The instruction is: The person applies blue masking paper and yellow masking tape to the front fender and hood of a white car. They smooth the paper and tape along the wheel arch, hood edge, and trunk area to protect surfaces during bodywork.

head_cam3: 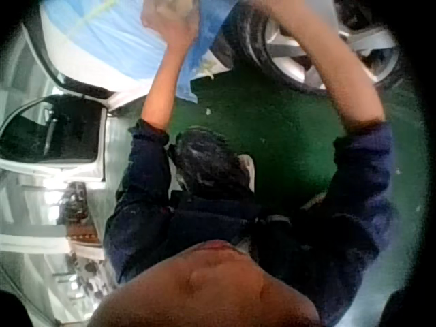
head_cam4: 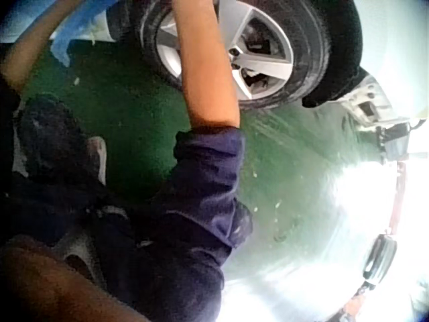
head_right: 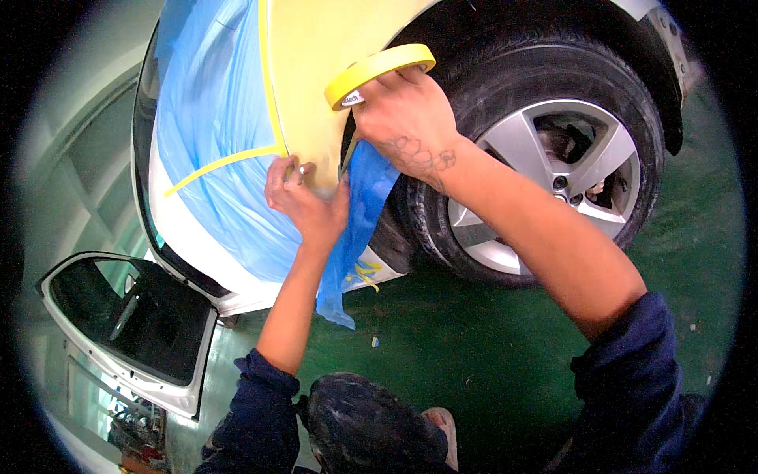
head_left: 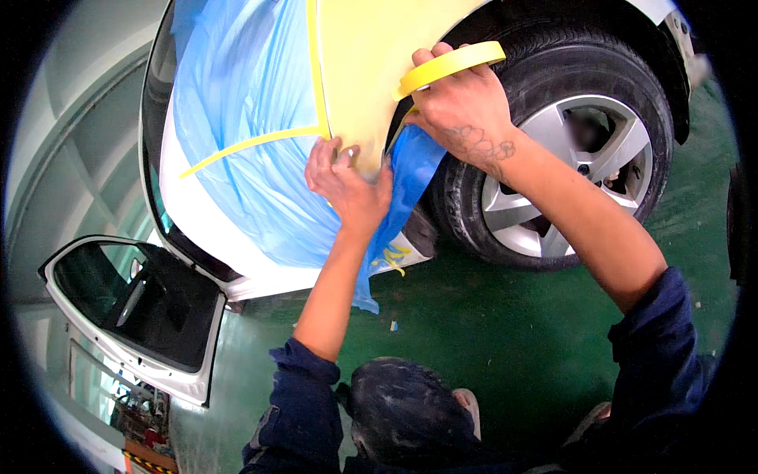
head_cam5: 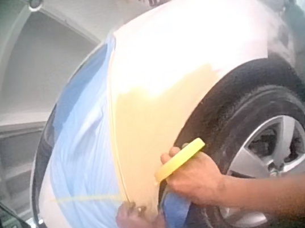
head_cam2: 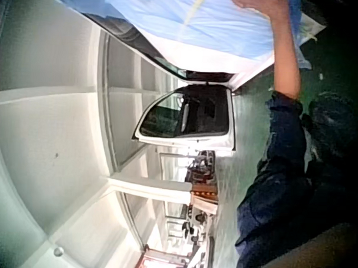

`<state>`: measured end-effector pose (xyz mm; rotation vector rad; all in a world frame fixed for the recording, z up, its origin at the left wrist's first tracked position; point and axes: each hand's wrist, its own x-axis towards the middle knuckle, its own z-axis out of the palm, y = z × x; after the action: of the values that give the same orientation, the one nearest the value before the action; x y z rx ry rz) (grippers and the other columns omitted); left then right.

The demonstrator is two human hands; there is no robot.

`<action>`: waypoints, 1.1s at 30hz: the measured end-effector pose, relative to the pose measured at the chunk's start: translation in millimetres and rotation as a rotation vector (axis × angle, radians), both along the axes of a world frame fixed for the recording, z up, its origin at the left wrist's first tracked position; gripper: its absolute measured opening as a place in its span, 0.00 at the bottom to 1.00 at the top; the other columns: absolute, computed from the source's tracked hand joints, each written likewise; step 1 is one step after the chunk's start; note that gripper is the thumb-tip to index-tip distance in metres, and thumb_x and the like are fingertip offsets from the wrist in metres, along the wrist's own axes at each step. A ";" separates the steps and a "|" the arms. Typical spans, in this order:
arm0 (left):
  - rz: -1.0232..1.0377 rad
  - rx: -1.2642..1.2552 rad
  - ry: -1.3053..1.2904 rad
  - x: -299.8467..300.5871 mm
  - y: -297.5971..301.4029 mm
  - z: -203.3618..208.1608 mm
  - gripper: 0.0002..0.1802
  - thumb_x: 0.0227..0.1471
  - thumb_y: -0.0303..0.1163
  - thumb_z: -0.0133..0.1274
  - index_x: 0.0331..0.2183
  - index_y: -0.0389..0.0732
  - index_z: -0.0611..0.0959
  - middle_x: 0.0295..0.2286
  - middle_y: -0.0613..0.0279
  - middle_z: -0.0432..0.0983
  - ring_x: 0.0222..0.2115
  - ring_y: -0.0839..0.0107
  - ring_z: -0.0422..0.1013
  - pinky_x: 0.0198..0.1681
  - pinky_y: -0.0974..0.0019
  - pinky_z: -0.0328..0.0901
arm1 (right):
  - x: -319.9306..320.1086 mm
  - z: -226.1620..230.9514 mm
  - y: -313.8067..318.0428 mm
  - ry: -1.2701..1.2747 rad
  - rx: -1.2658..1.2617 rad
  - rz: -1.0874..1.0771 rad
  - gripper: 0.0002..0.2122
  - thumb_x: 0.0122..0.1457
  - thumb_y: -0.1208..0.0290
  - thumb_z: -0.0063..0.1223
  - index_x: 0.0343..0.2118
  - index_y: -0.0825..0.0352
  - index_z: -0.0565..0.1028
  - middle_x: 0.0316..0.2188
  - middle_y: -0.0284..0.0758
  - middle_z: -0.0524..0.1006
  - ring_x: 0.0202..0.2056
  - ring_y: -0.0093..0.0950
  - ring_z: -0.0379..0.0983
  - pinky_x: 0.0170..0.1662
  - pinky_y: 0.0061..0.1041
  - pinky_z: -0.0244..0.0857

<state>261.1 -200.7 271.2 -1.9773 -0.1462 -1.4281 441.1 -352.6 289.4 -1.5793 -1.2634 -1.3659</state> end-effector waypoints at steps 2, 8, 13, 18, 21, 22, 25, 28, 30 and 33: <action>0.016 0.003 0.013 0.8 -0.5 0.4 0.36 0.36 0.37 0.70 0.45 0.38 0.68 0.50 0.45 0.62 0.55 0.46 0.57 0.57 0.43 0.47 | 5.5 0.9 -2.7 -0.036 0.009 0.015 0.24 0.41 0.56 0.69 0.39 0.67 0.80 0.48 0.36 0.72 0.52 0.36 0.68 0.53 0.36 0.63; 0.017 -0.022 0.019 0.5 -3.9 1.3 0.24 0.37 0.36 0.68 0.35 0.43 0.72 0.46 0.52 0.64 0.50 0.50 0.60 0.54 0.45 0.48 | 51.3 34.5 -62.2 -0.105 0.117 -0.161 0.16 0.44 0.56 0.64 0.32 0.62 0.81 0.37 0.35 0.75 0.45 0.34 0.70 0.49 0.36 0.63; 0.036 0.026 0.018 12.3 -14.4 13.4 0.19 0.35 0.35 0.68 0.24 0.46 0.72 0.40 0.56 0.69 0.45 0.54 0.63 0.49 0.49 0.49 | 50.7 44.1 -69.4 0.000 0.102 -0.104 0.16 0.46 0.55 0.63 0.29 0.64 0.80 0.34 0.39 0.73 0.40 0.38 0.69 0.46 0.39 0.64; 0.055 0.069 0.082 18.5 -23.0 23.1 0.16 0.37 0.35 0.66 0.20 0.46 0.72 0.35 0.59 0.71 0.43 0.55 0.65 0.48 0.49 0.50 | 50.6 42.3 -67.8 0.031 0.183 -0.071 0.15 0.46 0.56 0.64 0.29 0.63 0.80 0.34 0.38 0.73 0.41 0.37 0.69 0.45 0.39 0.64; 0.087 0.104 0.094 17.2 -22.9 25.9 0.14 0.37 0.35 0.65 0.20 0.46 0.74 0.34 0.61 0.72 0.42 0.56 0.66 0.48 0.49 0.51 | 48.9 42.4 -67.6 0.056 0.166 -0.070 0.14 0.46 0.56 0.64 0.28 0.62 0.80 0.34 0.37 0.73 0.41 0.37 0.69 0.44 0.38 0.64; 0.101 0.112 0.100 17.4 -23.3 27.2 0.13 0.37 0.35 0.65 0.20 0.46 0.75 0.33 0.61 0.72 0.41 0.56 0.66 0.48 0.49 0.51 | 49.3 42.4 -67.3 0.059 0.178 -0.045 0.14 0.45 0.56 0.64 0.28 0.62 0.80 0.33 0.37 0.73 0.40 0.37 0.69 0.44 0.38 0.64; 0.072 0.149 0.096 27.6 -28.6 35.8 0.12 0.37 0.35 0.65 0.21 0.45 0.76 0.33 0.61 0.72 0.41 0.56 0.66 0.48 0.50 0.51 | 55.0 35.7 -59.2 -0.006 0.290 -0.052 0.15 0.43 0.56 0.65 0.29 0.61 0.81 0.36 0.35 0.74 0.43 0.35 0.70 0.47 0.36 0.63; 0.080 0.165 0.100 37.0 -34.8 46.3 0.12 0.36 0.35 0.65 0.21 0.44 0.76 0.33 0.60 0.72 0.41 0.55 0.66 0.48 0.51 0.52 | 59.0 26.0 -49.1 -0.079 0.397 -0.159 0.19 0.40 0.54 0.67 0.35 0.60 0.84 0.41 0.29 0.77 0.49 0.29 0.71 0.53 0.33 0.61; 0.050 0.136 0.106 40.9 -37.9 50.7 0.15 0.36 0.35 0.65 0.19 0.44 0.74 0.33 0.60 0.72 0.41 0.54 0.65 0.47 0.51 0.52 | 61.4 27.0 -47.8 -0.098 0.399 -0.181 0.21 0.38 0.52 0.68 0.35 0.59 0.84 0.41 0.27 0.77 0.49 0.29 0.71 0.53 0.33 0.61; 0.053 0.084 0.117 43.9 -38.6 52.4 0.16 0.36 0.35 0.66 0.17 0.45 0.72 0.34 0.60 0.71 0.41 0.54 0.64 0.47 0.51 0.52 | 68.2 30.9 -60.9 -0.013 0.385 -0.179 0.21 0.37 0.51 0.70 0.34 0.58 0.85 0.40 0.26 0.76 0.49 0.27 0.70 0.52 0.33 0.60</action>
<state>304.9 -239.3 323.5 -1.9673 -0.0843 -1.2619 509.3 -413.5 320.3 -1.4364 -0.8170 -1.6202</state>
